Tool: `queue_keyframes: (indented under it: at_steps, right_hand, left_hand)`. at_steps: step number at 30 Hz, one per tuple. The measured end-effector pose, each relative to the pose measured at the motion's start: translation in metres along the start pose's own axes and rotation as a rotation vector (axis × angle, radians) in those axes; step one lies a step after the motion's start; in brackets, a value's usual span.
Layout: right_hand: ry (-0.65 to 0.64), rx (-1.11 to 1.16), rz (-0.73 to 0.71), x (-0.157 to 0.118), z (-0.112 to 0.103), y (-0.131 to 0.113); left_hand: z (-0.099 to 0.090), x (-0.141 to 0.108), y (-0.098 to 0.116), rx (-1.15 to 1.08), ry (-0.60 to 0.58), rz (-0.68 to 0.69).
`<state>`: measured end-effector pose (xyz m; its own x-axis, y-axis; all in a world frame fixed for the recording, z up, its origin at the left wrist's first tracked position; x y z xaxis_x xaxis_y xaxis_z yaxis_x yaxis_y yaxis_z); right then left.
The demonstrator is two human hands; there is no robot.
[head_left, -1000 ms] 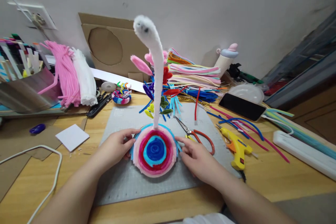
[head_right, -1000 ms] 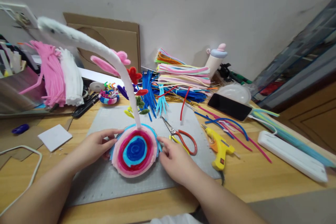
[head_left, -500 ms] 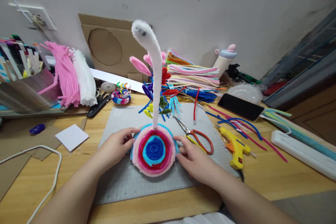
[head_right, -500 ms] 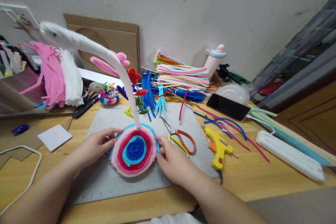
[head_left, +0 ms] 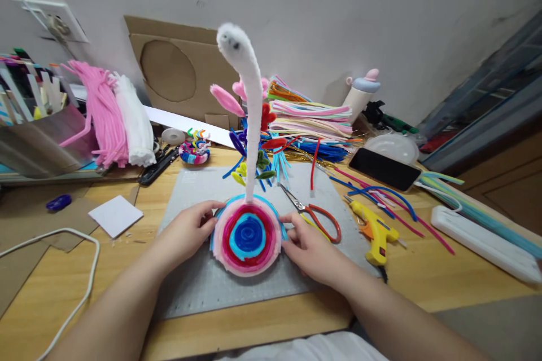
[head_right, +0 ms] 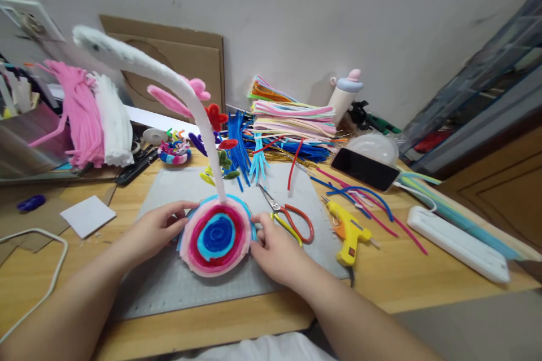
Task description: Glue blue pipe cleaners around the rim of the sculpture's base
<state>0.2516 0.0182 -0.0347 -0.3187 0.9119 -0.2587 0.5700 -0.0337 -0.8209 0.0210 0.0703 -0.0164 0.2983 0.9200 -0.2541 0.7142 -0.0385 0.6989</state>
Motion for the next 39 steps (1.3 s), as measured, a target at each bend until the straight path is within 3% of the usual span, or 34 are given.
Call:
queue_keyframes:
  at_steps: [17, 39]
  right_hand:
    - [-0.002, -0.081, -0.023, 0.000, 0.002, -0.002]
    - [0.001, -0.159, -0.043, -0.006, -0.001, -0.009]
  left_hand:
    - [0.001, 0.001, -0.003, 0.012, -0.008, 0.010]
    - [0.000, -0.004, 0.011, 0.098, -0.015, 0.031]
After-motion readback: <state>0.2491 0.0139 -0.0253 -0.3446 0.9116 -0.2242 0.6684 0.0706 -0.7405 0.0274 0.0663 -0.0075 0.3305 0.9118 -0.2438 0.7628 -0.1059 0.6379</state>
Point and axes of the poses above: each hand's wrist, its own x-axis towards the middle knuckle, its own z-axis out of the palm, y = z × x, the point moved 8 cm from there along x, towards the middle knuckle, and after that the axes turned 5 degrees about -y, right-handed, at the moved point
